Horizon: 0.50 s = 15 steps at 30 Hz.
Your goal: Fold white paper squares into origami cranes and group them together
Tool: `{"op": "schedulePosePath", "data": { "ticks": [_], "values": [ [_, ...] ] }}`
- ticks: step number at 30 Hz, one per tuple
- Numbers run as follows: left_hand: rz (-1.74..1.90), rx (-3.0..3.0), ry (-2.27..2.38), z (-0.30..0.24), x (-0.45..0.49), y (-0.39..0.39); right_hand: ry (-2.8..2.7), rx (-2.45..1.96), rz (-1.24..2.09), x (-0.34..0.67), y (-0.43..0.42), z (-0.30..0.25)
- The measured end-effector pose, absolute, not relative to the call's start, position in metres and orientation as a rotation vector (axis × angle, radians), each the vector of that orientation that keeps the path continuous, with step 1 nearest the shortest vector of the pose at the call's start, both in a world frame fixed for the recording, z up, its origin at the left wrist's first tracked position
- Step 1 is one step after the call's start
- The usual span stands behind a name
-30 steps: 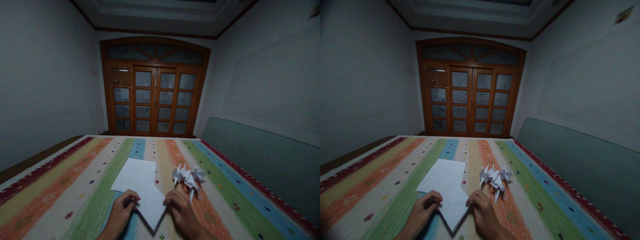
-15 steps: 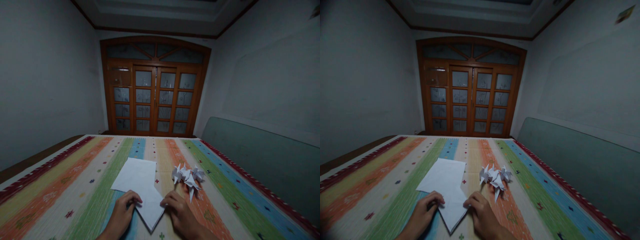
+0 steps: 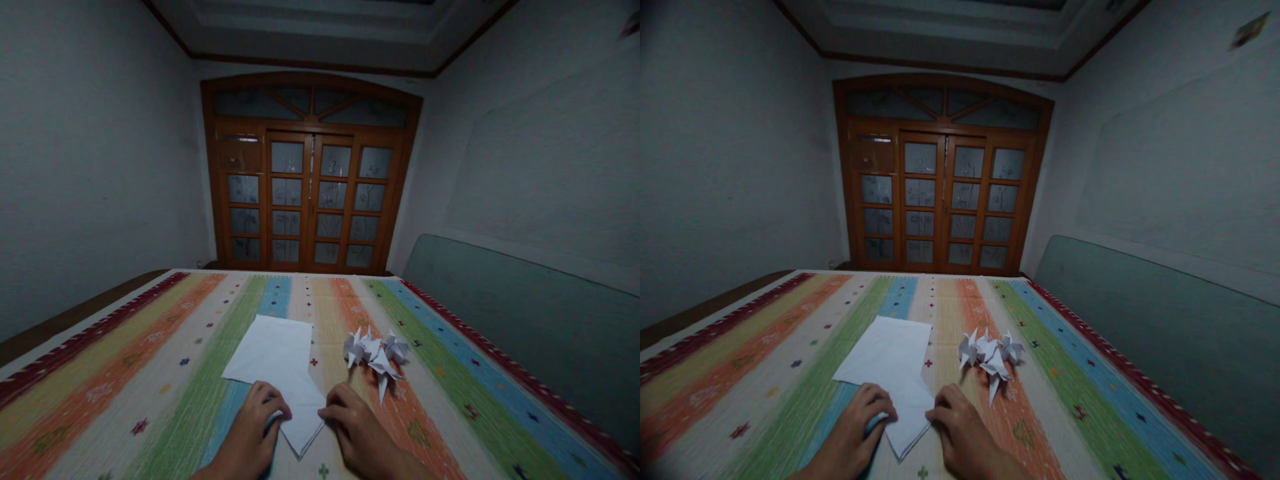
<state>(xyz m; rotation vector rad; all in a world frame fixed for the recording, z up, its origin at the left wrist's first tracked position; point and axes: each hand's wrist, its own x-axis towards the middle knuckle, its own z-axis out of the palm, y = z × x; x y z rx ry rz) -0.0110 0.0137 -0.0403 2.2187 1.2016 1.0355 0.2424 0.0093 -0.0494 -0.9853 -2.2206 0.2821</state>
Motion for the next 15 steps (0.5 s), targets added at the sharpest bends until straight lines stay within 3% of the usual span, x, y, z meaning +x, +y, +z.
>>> {"op": "schedulePosePath", "data": {
  "ticks": [15],
  "values": [
    [0.712,2.466,1.211,-0.032,-0.007,0.000,-2.322,-0.969,0.305,0.242,0.003,-0.037]
  ]
}}
